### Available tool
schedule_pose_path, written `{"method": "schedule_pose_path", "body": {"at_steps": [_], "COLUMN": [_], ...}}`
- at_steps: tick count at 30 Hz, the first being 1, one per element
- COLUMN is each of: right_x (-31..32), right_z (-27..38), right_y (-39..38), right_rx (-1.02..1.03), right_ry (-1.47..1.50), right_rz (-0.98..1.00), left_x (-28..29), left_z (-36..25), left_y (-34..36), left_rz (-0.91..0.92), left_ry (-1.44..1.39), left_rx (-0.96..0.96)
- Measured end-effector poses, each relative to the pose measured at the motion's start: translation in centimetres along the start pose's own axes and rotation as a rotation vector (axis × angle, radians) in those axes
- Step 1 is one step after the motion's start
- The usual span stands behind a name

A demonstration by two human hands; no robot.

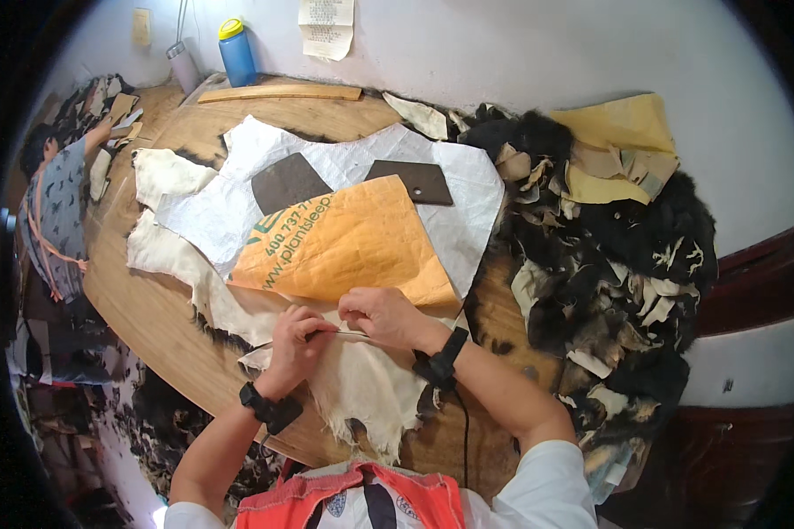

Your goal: Cutting and trimming animal hides and leather pieces using a utility knife in a workshop.

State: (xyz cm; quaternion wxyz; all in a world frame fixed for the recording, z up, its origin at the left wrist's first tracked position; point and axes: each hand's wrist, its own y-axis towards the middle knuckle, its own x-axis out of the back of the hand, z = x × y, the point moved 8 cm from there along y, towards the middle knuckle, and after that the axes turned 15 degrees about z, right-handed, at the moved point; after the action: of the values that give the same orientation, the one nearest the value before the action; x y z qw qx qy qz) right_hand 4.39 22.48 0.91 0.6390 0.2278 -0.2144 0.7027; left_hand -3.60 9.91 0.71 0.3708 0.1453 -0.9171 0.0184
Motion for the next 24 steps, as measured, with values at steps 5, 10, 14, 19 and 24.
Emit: {"method": "schedule_pose_path", "body": {"at_steps": [5, 10, 14, 19, 24], "right_x": [0.0, -1.2, -1.6, -2.1, -2.9], "right_z": [-0.3, 1.6, 3.2, 2.6, 3.1], "right_y": [-0.1, 0.1, 0.1, 0.6, 0.6], "right_rx": [0.006, -0.037, -0.081, -0.189, -0.087], "right_ry": [0.017, -0.253, -0.410, -0.385, -0.364], "right_rz": [0.005, 0.013, -0.033, 0.085, 0.115], "left_x": [0.0, -0.2, -0.4, -0.6, -0.8], "left_z": [-0.2, -0.3, -0.4, -0.3, 0.6], "left_y": [0.0, -0.2, -0.3, 0.0, 0.5], "left_rz": [0.007, 0.010, 0.000, -0.001, -0.021], "left_ry": [-0.017, -0.001, 0.025, 0.012, -0.009], "left_rx": [0.004, 0.006, 0.004, 0.005, -0.001]}}
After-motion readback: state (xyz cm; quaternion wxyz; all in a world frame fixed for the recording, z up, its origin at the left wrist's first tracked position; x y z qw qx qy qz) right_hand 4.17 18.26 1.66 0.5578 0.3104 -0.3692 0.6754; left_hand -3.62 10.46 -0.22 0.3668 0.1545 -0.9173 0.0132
